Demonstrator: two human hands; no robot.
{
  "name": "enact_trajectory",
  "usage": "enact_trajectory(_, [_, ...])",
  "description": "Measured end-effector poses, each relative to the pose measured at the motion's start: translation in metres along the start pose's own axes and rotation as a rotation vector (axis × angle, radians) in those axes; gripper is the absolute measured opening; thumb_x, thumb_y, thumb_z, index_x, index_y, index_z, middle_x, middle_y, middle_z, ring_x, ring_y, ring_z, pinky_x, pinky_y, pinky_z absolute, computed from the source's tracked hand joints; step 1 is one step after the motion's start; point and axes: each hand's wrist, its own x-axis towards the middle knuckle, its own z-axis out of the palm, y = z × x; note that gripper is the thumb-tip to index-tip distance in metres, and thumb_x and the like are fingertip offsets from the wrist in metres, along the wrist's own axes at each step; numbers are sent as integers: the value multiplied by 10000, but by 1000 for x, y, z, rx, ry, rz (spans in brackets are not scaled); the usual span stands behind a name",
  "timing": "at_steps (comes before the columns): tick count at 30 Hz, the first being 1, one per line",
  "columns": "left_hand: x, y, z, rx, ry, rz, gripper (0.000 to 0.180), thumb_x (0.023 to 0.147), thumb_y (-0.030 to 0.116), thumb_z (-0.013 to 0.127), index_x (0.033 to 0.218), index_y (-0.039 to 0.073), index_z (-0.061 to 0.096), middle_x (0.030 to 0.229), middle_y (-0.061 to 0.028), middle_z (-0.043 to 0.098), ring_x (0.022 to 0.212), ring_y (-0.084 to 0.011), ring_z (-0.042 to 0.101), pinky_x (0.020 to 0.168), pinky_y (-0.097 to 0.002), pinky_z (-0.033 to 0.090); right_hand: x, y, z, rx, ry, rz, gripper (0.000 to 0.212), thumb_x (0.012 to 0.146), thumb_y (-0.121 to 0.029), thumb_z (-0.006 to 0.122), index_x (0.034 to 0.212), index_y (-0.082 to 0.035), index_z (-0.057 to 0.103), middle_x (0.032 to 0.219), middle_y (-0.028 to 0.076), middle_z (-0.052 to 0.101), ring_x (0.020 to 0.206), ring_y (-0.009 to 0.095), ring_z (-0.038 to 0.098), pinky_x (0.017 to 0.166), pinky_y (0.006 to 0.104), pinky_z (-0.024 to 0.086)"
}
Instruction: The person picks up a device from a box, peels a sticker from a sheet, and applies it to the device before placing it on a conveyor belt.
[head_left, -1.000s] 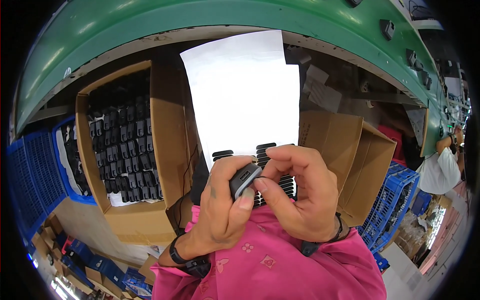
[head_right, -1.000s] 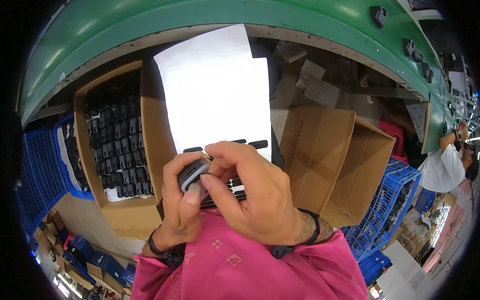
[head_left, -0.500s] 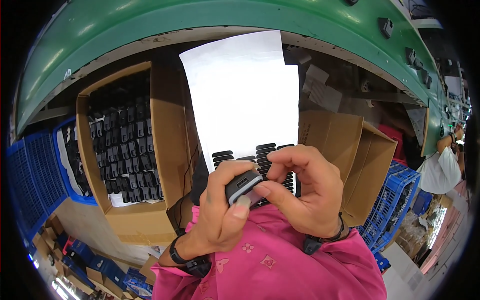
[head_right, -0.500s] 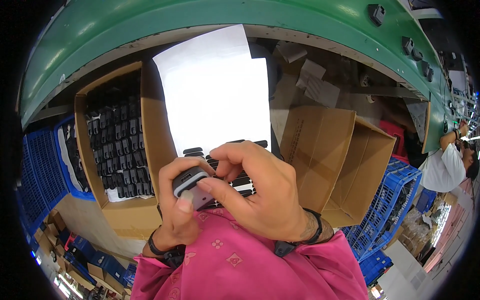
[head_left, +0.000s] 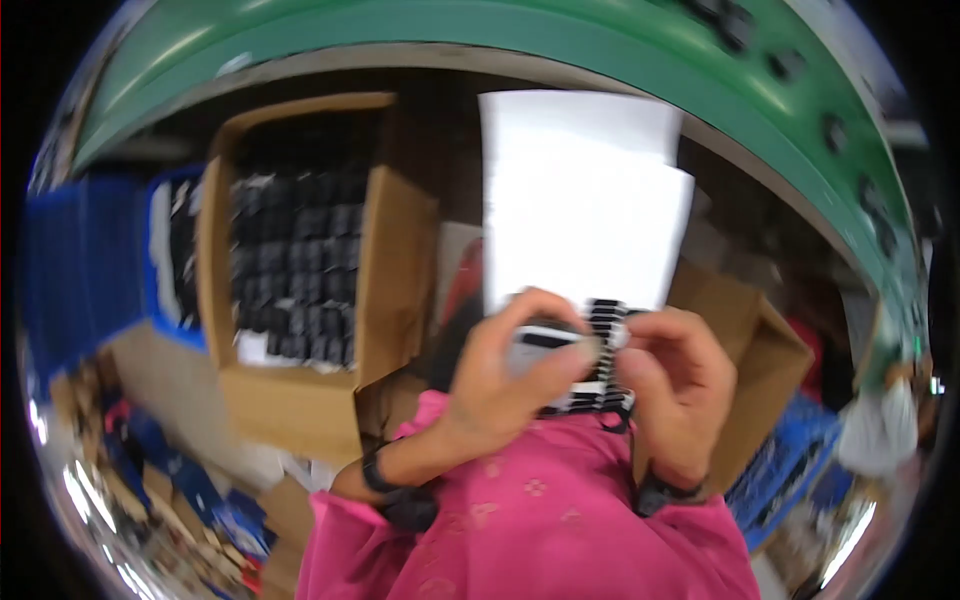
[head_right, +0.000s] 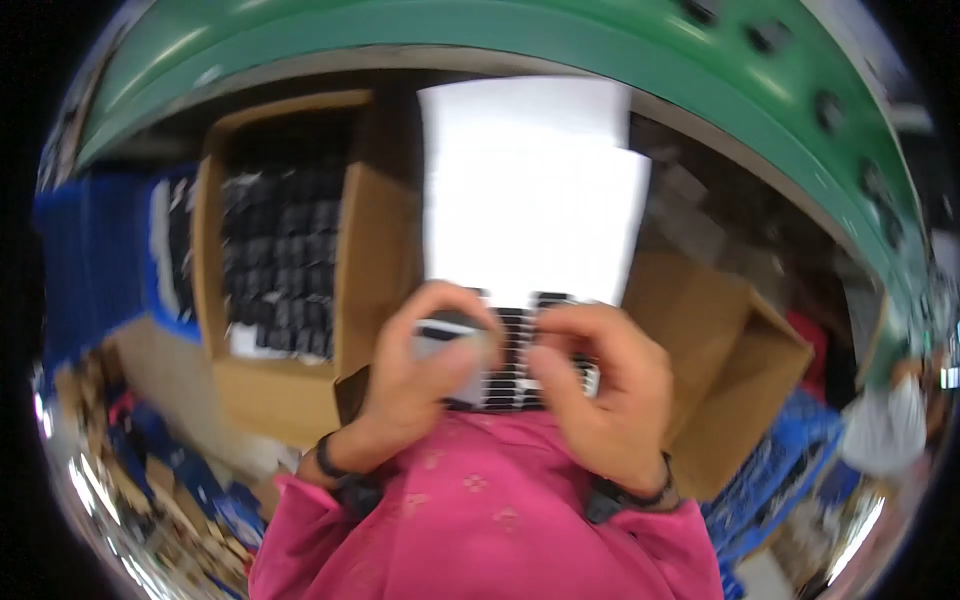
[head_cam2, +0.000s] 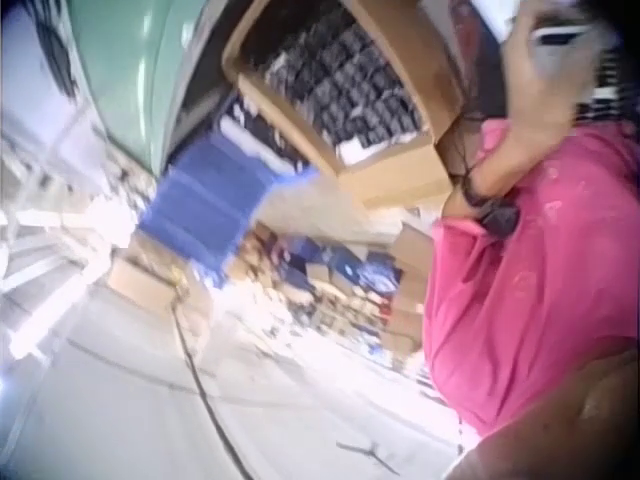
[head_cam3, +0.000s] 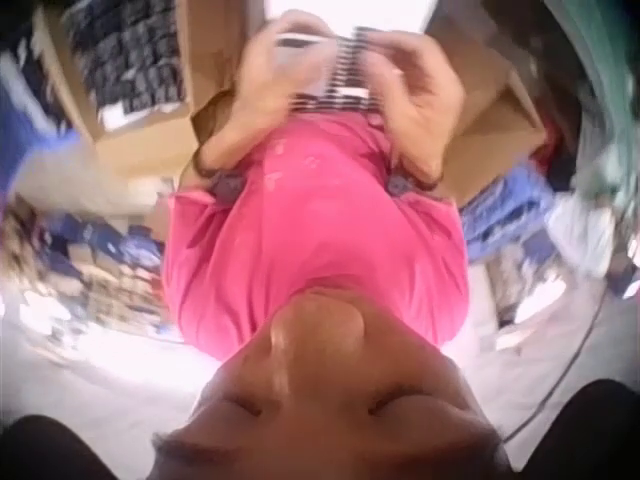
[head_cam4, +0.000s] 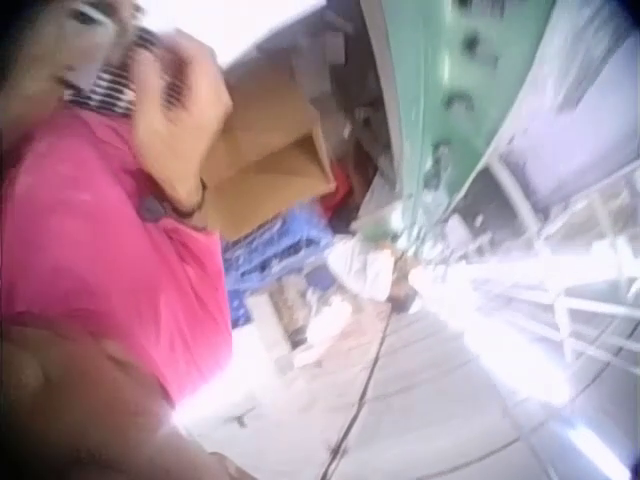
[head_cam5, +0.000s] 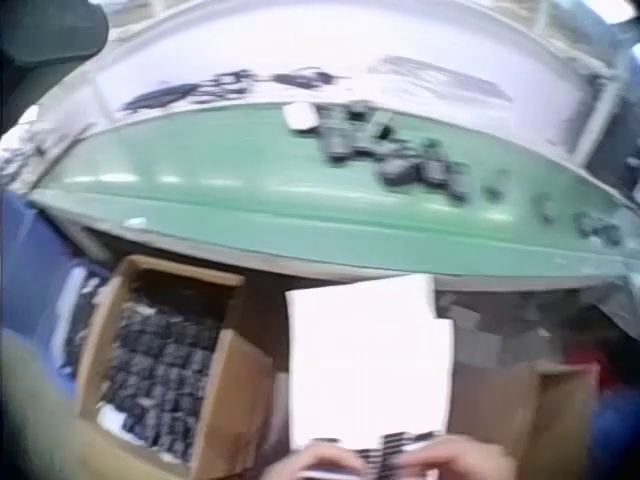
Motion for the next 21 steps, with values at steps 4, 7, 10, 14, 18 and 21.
enact_trajectory(4, [0,-18,-24,118,161,175,211,850,197,694,930,29,593,798,17,575,706,-32,533,612,-188,418,-1,12,-9,-26,141,25,164,884,3,588,1047,25,583,842,7,590,738,56,527,634,189,414])
enact_trajectory(7, [-31,-38,-75,183,513,184,175,856,183,684,923,48,594,779,22,571,681,-36,529,569,-212,425,12,40,-36,-91,124,-22,136,909,-38,583,1034,15,589,819,8,580,724,57,515,642,178,388])
enact_trajectory(10, [-78,-92,-168,445,985,263,198,918,205,543,1058,65,552,874,-29,569,756,-111,551,646,-271,468,24,57,-63,-204,210,-46,123,936,-83,573,1014,6,606,796,5,573,690,54,495,623,181,383])
enact_trajectory(14, [-168,-172,-330,515,1386,285,312,938,256,478,1159,35,494,968,-91,560,901,-205,544,837,-354,450,42,73,-94,-213,235,-55,144,950,-141,575,1000,-12,615,771,0,557,659,34,468,586,177,370])
enact_trajectory(18, [-207,-167,-419,780,1352,49,381,825,197,661,1127,9,523,940,-158,575,914,-294,561,831,-406,452,77,102,-124,-60,344,8,174,952,-226,587,1011,-67,624,747,-43,543,617,15,454,562,165,364])
enact_trajectory(21, [-195,-160,-443,1105,1334,-122,411,723,119,750,1068,-7,565,933,-207,602,913,-355,586,799,-430,462,85,105,-141,64,403,38,166,950,-205,592,988,-47,624,747,-29,546,639,27,476,554,166,373])
